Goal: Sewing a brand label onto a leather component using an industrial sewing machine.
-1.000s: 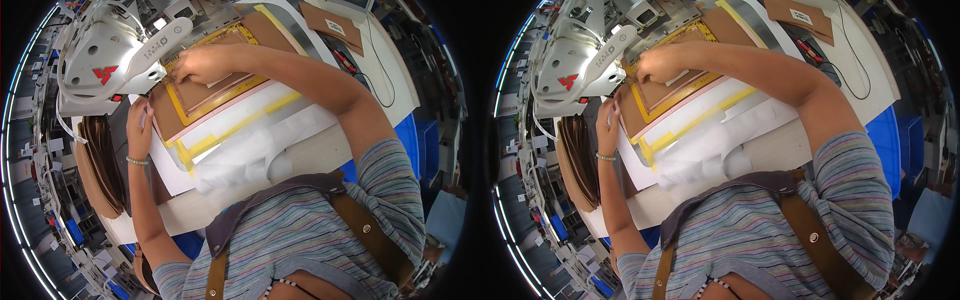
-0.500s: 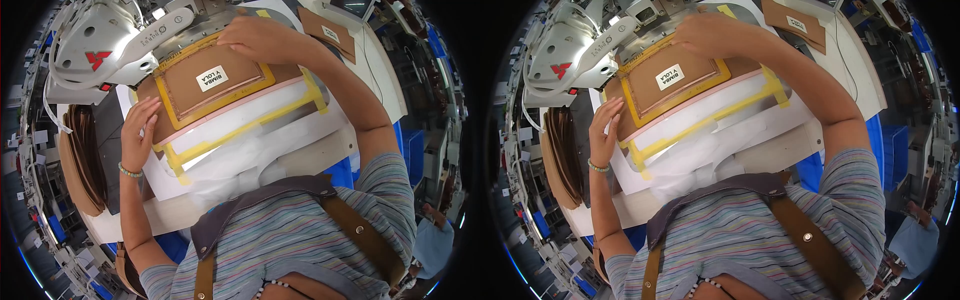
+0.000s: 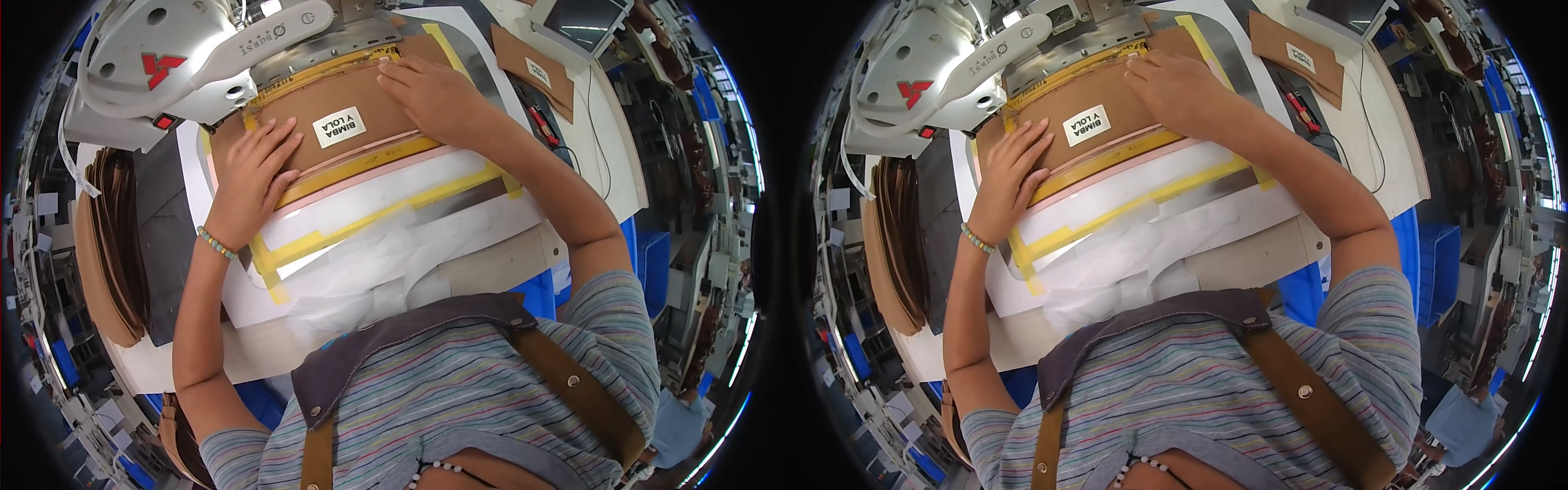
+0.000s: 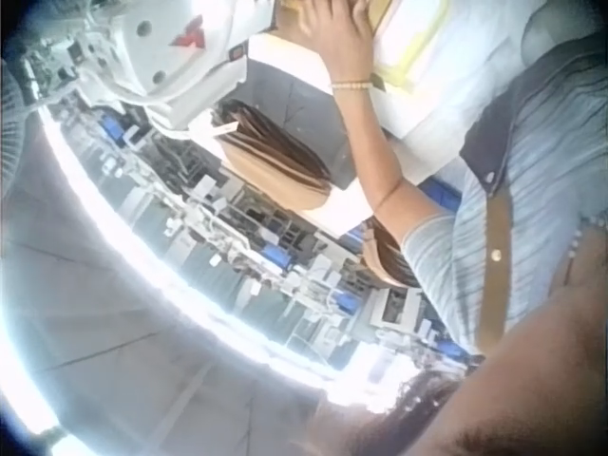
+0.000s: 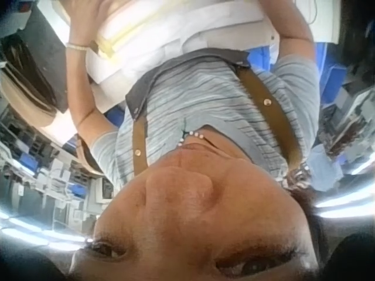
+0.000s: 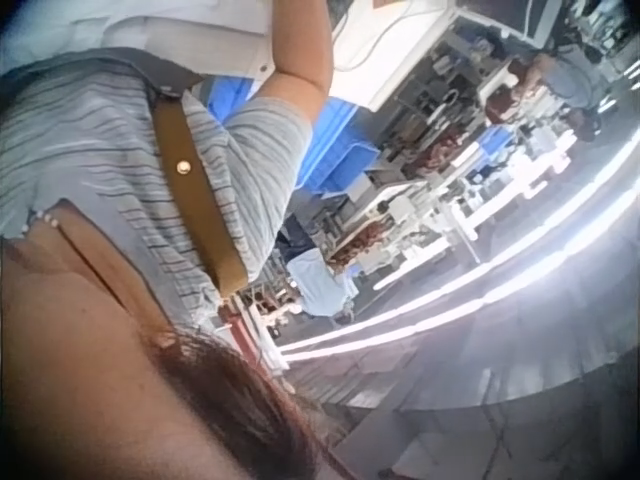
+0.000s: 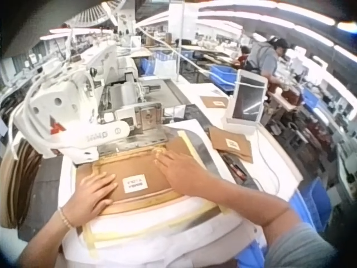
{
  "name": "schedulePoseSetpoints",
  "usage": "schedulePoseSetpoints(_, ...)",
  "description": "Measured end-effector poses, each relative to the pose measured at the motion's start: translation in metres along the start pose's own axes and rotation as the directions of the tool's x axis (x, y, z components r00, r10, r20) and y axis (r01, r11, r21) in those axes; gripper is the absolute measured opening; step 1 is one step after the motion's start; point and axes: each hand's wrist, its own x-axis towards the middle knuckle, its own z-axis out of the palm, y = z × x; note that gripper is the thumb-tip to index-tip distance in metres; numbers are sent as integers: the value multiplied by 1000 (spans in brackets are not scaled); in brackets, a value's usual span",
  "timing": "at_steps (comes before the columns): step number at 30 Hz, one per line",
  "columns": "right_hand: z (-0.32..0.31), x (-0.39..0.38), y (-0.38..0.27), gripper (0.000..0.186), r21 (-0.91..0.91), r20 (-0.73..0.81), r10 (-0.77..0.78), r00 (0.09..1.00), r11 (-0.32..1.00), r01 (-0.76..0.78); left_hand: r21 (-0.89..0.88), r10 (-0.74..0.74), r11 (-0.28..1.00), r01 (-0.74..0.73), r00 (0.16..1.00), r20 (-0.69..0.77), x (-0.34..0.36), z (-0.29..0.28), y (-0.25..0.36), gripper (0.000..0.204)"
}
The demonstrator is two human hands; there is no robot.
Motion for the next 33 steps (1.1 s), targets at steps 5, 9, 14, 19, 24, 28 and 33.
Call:
schedulePoseSetpoints(5,-5,-3,4,44,7,-115,-112,987,993,114,15,-9,1000,9,1000,4,0,1,1,52)
schedulePoseSetpoints(9,-2,1,1,43,-12,-138,-91,986,996,90,27,2,1000,-2,1000,-17,2,3,0,53)
schedulePoseSetpoints(14,-20,8,-7,49,51,18,-49,999,998,48,22,-5,1000,6,999,-41,5,9,-1,54)
schedulePoseSetpoints(19,-21,14,-3,47,121,54,-38,998,992,32,-1,39,999,-39,997,-64,11,10,1,52)
schedulePoseSetpoints(24,-18,22,-3,42,131,9,-88,996,988,86,-16,30,999,-31,998,-60,13,9,3,50)
schedulePoseSetpoints(28,-24,31,-12,43,191,44,-86,995,979,76,-5,38,999,-39,998,-58,12,8,1,50)
schedulePoseSetpoints(33,-17,40,-11,39,207,-50,-166,985,963,173,-1,39,999,-40,997,-62,13,8,3,48)
